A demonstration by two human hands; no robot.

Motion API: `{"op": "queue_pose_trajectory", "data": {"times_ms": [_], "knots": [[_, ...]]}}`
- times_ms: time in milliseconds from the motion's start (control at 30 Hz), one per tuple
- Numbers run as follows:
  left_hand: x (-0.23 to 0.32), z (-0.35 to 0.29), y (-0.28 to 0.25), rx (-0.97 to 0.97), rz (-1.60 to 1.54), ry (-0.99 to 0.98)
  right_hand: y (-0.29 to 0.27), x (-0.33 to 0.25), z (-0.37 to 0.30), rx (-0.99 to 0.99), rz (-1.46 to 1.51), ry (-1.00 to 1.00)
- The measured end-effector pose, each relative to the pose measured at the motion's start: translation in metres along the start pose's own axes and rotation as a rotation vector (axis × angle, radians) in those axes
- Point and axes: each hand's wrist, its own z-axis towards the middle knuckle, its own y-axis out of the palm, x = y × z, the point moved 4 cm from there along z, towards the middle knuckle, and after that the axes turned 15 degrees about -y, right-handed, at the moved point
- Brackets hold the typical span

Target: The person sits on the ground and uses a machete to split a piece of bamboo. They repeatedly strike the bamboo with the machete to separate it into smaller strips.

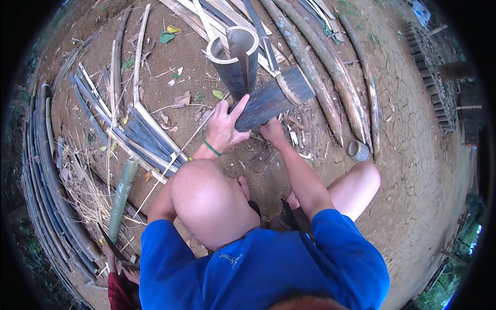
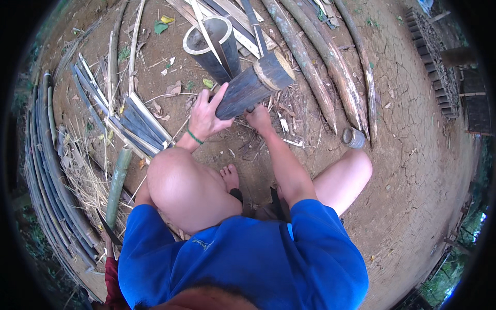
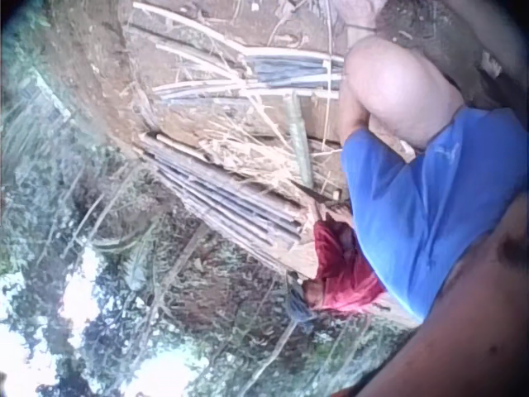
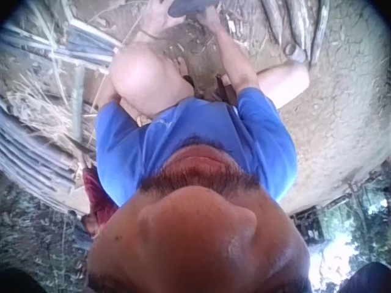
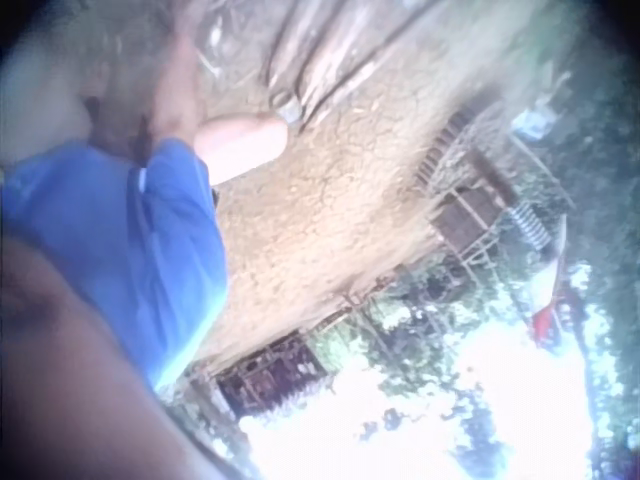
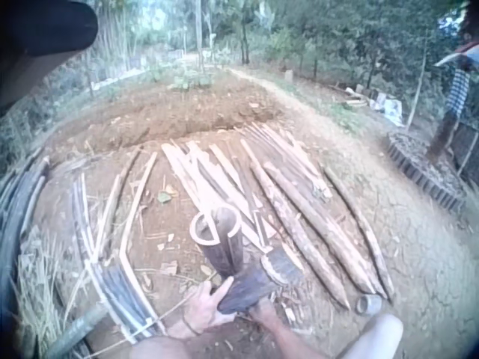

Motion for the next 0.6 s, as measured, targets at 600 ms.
{"op": "queue_pose_trajectory", "data": {"times_ms": [600], "knots": [[-0.170, -0.096, -0.005, -0.087, 0.232, -0.530, -0.011, 0.002, -0.003, -0.192, -0.084, 0.338]]}}
